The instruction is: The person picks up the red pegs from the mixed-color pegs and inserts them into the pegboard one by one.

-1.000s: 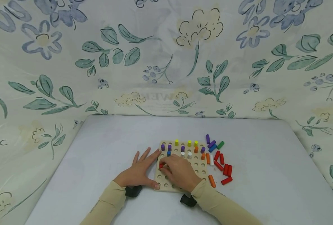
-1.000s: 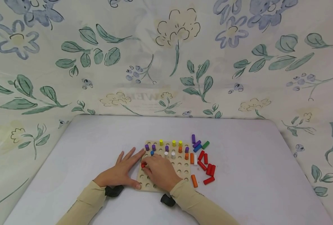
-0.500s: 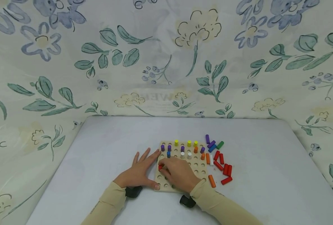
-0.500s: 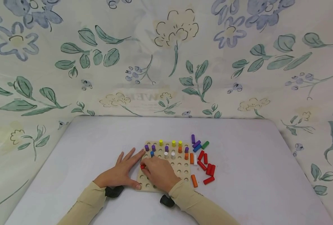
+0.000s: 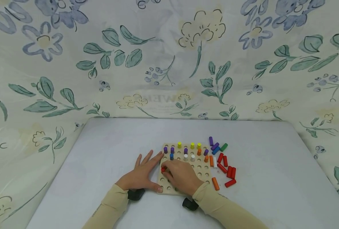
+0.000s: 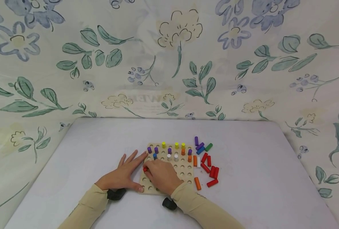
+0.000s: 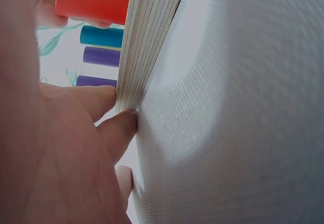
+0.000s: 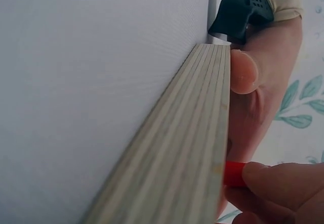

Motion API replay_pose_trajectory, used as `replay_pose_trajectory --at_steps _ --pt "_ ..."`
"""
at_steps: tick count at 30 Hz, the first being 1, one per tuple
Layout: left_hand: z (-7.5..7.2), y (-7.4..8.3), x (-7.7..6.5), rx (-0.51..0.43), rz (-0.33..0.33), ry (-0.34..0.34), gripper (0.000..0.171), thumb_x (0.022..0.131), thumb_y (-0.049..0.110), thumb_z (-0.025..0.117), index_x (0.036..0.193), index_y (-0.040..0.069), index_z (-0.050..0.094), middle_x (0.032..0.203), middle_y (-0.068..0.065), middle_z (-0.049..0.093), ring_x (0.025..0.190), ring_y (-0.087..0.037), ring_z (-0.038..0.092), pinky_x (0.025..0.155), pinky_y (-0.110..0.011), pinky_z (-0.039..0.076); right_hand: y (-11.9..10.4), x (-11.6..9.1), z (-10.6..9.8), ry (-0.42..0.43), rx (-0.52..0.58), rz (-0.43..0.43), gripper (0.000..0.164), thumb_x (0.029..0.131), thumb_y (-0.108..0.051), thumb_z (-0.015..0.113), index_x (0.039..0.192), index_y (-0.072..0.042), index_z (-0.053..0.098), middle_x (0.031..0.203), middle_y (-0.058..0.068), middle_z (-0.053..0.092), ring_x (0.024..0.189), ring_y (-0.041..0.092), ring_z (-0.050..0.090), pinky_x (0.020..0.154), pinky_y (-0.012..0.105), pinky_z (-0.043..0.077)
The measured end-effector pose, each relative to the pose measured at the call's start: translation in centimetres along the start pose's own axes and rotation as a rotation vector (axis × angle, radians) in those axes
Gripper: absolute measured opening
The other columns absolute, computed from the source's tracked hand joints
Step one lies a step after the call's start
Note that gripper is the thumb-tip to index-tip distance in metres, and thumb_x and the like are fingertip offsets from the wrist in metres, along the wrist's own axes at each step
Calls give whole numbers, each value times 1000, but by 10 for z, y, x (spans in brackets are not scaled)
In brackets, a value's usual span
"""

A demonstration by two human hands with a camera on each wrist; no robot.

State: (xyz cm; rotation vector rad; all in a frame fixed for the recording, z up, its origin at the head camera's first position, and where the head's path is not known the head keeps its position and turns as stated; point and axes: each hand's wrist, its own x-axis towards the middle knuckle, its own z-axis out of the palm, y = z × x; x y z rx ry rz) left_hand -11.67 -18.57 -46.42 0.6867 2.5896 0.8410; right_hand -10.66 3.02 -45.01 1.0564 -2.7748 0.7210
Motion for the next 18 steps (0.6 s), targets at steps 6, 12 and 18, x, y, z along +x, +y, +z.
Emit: replay_pose_trajectory --at_steps 6,12,18 --pt "1 -1 1 3 -5 2 123 68 59 86 162 15 21 167 -8 20 154 -36 -4 116 -64 -12 0 1 -1 -3 -7 7 20 97 -23 69 114 -13 68 93 -5 71 81 5 64 69 19 53" --pt "2 -3 1 -11 -1 -3 122 68 59 87 162 16 21 167 -7 20 154 -36 -4 116 -65 -13 -1 0 -3 -24 -11 28 26 96 -23 70 119 -12 67 97 -4 74 88 8 68 74 23 56" --pt "2 -3 1 -12 -1 -3 123 68 59 87 162 16 21 167 -7 19 154 -36 -4 115 -65 -13 -5 0 -12 -31 -10 68 27 96 -25 71 120 -13 68 105 -2 75 94 12 69 78 26 58"
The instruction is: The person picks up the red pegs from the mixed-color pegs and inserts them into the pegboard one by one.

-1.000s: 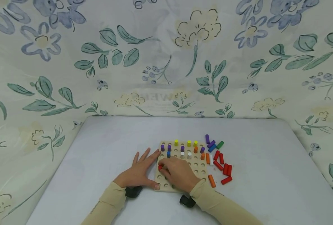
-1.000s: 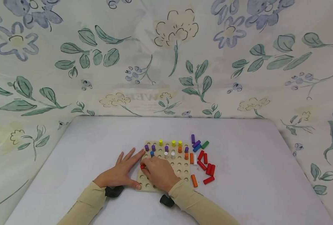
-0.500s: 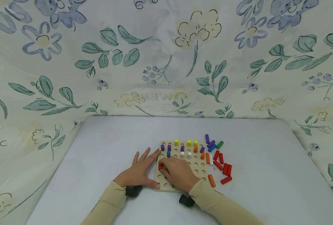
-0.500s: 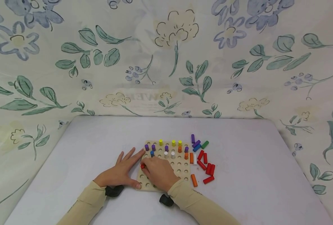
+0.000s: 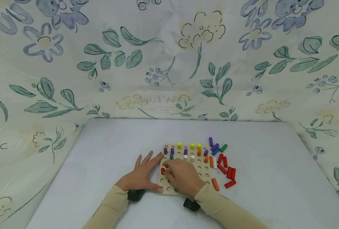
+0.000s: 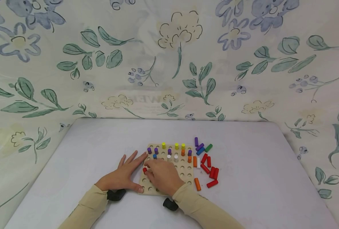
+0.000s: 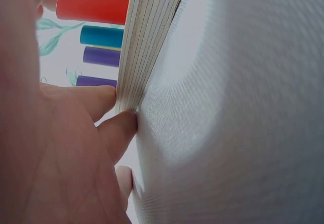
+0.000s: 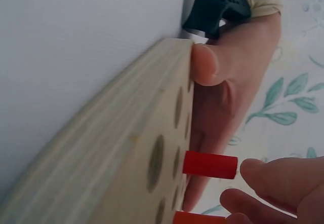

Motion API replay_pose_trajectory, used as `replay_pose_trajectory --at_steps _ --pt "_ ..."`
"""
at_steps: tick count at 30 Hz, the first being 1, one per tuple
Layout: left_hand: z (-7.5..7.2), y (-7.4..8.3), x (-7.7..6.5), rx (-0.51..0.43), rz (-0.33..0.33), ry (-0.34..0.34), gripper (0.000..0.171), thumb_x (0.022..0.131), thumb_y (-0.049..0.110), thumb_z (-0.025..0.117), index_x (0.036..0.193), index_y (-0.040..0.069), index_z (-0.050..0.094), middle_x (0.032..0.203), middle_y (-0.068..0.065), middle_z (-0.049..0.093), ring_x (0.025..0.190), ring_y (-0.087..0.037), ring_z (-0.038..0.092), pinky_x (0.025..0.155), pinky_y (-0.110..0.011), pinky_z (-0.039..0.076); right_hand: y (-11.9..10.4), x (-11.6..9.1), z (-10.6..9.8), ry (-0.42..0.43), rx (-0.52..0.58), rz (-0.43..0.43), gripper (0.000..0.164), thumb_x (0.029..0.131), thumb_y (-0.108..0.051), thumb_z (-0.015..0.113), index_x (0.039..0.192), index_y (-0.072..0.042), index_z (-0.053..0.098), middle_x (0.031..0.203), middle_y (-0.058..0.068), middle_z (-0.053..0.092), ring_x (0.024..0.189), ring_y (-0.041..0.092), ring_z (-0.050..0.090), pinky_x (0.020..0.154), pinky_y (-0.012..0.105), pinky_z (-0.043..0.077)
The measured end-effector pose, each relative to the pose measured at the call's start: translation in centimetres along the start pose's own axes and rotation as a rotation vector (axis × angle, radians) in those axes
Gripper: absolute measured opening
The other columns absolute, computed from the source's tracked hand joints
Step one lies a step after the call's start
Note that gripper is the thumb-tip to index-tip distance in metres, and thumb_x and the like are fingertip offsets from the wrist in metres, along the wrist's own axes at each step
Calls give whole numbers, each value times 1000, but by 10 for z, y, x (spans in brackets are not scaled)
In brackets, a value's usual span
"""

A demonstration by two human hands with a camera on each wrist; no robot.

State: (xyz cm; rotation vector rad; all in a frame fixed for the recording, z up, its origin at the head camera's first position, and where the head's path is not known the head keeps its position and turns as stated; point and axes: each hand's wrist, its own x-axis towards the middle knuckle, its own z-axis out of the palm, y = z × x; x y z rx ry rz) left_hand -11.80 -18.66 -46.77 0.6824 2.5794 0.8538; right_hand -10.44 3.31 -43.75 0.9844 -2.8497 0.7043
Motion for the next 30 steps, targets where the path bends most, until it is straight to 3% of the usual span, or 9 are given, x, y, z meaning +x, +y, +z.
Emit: replay_pose_trajectory --at_steps 7,14,21,30 --pt "-1 2 -1 -3 -4 3 123 68 59 87 162 16 21 167 -7 20 154 -36 -4 116 -65 -13 -1 -2 -8 -1 16 31 29 97 -28 70 122 -14 69 111 -1 73 93 10 68 79 25 57" --pt "-1 3 -1 -1 -7 11 123 68 59 87 162 15 22 167 -8 21 154 -36 -4 116 -64 -12 2 -9 -18 41 55 64 27 95 -26 72 119 -13 71 103 -1 73 76 5 59 67 18 52" --pt "-1 3 0 5 -20 7 124 67 61 86 162 15 21 167 -8 20 154 -36 -4 117 -64 -13 7 -16 -28 71 83 138 29 95 -27 72 120 -13 70 111 0 72 85 11 66 75 24 58" --pt "0 5 0 3 -32 4 125 66 60 87 162 13 22 167 -9 20 154 -35 -4 117 -63 -12 17 -24 -41 136 58 143 27 91 -22 77 115 -13 71 105 -1 73 83 13 64 69 23 54"
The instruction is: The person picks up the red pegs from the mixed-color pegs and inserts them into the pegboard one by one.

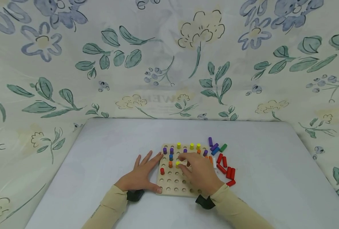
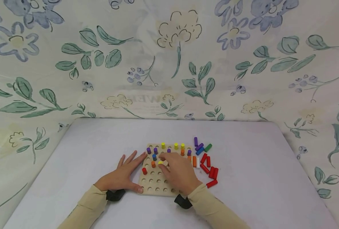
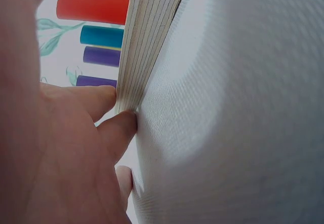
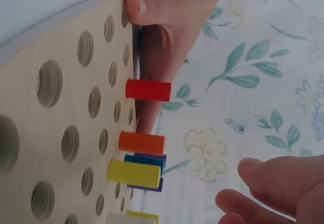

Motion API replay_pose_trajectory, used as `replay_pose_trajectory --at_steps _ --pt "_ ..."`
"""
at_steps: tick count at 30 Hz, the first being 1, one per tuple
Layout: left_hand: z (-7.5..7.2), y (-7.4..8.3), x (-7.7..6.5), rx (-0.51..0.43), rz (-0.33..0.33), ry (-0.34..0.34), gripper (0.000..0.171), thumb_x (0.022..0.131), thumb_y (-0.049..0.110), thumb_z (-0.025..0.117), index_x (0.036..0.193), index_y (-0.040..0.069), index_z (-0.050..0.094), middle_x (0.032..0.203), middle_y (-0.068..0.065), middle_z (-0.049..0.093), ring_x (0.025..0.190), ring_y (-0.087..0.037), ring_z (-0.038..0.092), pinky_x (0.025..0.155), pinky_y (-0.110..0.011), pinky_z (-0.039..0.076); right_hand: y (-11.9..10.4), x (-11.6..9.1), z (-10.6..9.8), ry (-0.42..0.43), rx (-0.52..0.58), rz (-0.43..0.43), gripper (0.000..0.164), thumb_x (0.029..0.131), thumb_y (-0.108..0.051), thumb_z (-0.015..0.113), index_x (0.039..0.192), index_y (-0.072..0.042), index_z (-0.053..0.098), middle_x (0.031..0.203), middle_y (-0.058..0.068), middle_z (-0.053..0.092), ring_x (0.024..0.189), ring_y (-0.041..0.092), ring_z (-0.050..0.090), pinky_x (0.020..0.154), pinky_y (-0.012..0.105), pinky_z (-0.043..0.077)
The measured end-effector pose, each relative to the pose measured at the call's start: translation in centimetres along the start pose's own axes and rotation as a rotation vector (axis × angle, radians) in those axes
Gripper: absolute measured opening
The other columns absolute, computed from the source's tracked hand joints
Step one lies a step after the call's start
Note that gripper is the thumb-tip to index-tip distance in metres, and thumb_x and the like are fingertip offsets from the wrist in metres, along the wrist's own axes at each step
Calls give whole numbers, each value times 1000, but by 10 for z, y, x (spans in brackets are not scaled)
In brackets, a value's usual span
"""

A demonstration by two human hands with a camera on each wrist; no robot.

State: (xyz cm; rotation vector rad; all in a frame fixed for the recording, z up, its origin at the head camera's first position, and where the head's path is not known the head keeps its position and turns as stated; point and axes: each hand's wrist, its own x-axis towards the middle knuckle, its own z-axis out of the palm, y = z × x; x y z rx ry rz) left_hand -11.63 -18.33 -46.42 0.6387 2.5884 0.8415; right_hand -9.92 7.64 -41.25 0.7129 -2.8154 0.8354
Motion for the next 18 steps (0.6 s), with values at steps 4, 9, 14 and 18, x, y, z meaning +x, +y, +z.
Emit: replay_pose_trajectory --at_steps 4,9,14,18 --pt "0 0 0 -4 -1 -1 125 66 60 87 162 13 22 167 -8 21 154 -35 -4 117 -63 -12 4 -3 -4 26 -15 33 28 89 -23 78 114 -12 72 103 -1 73 81 13 64 67 22 54" --pt "1 -2 0 -2 0 -4 126 66 61 87 162 14 21 167 -8 20 154 -35 -5 117 -62 -13 10 -6 -8 36 -40 86 28 89 -22 79 115 -13 72 103 -2 73 83 15 64 64 21 52" --pt "1 -3 1 -2 1 -4 127 66 61 87 162 14 20 167 -7 19 154 -34 -6 117 -62 -14 17 -9 -13 49 -57 122 27 89 -22 79 114 -15 72 102 -2 72 83 13 62 63 20 51" --pt "1 -3 1 -1 4 -5 126 66 61 86 162 14 19 167 -7 19 154 -34 -6 117 -62 -13 23 -12 -16 60 -59 132 28 88 -21 80 113 -13 72 102 -1 72 82 12 63 63 22 53"
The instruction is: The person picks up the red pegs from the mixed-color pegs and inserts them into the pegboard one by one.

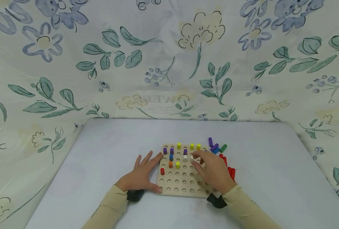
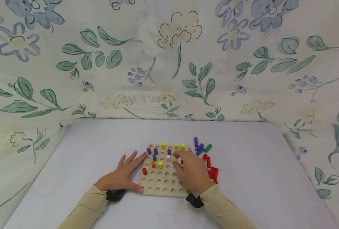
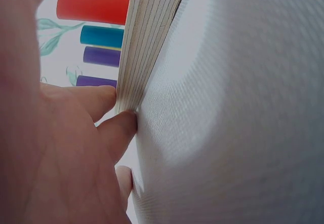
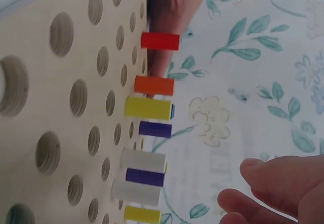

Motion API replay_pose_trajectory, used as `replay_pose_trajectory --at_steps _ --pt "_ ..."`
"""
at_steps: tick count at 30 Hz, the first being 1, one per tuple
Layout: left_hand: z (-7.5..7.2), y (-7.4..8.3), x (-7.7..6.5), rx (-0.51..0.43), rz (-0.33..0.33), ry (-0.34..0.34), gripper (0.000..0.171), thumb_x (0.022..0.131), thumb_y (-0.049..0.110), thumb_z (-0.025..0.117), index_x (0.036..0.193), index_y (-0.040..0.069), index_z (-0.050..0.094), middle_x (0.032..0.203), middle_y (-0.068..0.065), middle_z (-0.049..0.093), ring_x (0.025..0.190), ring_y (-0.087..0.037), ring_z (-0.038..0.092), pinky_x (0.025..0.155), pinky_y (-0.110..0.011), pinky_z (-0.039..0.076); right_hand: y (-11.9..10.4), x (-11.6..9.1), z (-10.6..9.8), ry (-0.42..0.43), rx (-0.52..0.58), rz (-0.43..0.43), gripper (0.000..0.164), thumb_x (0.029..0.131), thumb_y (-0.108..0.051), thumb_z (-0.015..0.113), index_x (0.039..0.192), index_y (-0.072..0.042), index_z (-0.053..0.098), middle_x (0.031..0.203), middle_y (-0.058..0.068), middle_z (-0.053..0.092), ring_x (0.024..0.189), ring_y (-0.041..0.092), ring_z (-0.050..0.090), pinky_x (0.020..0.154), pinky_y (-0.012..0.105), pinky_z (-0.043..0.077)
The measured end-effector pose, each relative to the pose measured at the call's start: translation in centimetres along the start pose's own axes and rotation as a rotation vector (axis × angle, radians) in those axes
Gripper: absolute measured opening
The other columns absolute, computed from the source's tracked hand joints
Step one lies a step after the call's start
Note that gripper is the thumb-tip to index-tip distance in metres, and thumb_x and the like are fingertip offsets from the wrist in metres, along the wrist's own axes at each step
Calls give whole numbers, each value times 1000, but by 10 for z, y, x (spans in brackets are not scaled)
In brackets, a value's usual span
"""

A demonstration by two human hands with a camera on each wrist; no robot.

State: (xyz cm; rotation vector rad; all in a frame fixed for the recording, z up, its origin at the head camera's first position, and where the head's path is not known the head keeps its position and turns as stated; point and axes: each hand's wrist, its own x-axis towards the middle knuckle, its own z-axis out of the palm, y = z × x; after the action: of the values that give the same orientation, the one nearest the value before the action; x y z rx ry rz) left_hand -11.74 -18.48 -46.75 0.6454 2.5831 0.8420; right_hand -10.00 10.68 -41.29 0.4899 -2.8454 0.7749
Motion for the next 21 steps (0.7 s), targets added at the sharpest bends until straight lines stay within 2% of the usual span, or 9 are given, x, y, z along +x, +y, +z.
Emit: replay_pose_trajectory --at_steps 10,21 --pt "0 0 1 3 -10 -1 127 65 62 87 162 15 20 167 -7 19 154 -34 -6 117 -62 -14 20 -3 -2 59 20 -19 27 87 -16 80 112 -9 72 99 1 73 77 13 61 61 23 50" --pt "0 1 1 7 -15 -4 126 65 61 87 162 14 21 167 -8 19 154 -35 -6 117 -63 -13 38 -8 -7 61 -8 25 26 88 -16 80 111 -9 71 95 -1 71 74 16 59 60 24 50"
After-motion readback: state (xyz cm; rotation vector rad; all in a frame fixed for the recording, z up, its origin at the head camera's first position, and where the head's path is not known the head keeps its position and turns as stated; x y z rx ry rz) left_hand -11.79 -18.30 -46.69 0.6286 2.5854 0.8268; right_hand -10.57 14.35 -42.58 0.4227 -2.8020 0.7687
